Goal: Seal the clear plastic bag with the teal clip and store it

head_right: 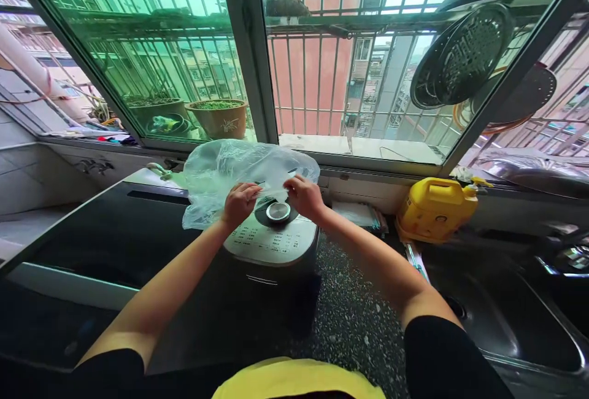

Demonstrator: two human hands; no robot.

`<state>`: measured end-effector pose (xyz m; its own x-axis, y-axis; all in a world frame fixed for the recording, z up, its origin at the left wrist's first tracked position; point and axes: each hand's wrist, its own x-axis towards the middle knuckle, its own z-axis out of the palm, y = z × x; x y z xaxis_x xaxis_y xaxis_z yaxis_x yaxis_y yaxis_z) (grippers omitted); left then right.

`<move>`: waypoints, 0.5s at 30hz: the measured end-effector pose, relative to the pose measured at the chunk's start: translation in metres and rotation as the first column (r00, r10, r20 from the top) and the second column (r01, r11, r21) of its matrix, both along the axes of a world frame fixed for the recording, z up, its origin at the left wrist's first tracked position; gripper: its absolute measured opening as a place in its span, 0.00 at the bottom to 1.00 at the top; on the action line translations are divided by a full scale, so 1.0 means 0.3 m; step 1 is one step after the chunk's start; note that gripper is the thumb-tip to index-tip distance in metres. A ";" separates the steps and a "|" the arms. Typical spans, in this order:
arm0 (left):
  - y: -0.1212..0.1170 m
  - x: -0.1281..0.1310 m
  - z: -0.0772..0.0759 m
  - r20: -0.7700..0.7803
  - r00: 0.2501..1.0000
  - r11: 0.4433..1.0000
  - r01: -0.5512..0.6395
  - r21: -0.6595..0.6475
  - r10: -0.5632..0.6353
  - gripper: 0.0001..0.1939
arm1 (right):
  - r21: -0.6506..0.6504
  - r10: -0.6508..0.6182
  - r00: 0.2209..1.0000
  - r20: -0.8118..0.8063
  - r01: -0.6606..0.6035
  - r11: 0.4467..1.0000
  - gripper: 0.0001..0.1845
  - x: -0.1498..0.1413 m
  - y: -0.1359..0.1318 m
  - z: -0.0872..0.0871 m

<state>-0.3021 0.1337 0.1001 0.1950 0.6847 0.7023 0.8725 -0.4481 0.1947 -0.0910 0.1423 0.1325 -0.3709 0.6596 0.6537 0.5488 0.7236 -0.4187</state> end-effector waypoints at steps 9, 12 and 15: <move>-0.286 0.339 0.182 0.630 0.713 0.779 0.568 -0.264 -0.307 0.31 | -0.248 -0.024 0.778 -0.627 -0.170 0.954 0.22 0.413 -0.183 0.162; -0.318 0.436 0.160 0.857 0.490 0.673 0.689 -0.269 -0.160 0.32 | -0.463 -0.092 0.777 -0.623 -0.272 0.844 0.25 0.540 -0.255 0.140; -0.332 0.522 0.107 0.942 0.323 0.632 0.713 -0.303 0.088 0.30 | -0.591 -0.138 0.813 -0.565 -0.283 0.755 0.25 0.655 -0.329 0.072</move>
<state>-0.1456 0.0340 0.1320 0.1144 0.9906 0.0749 -0.1594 -0.0561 0.9856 0.1056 0.0437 0.1540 -0.1563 0.9681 0.1957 0.0284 0.2025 -0.9789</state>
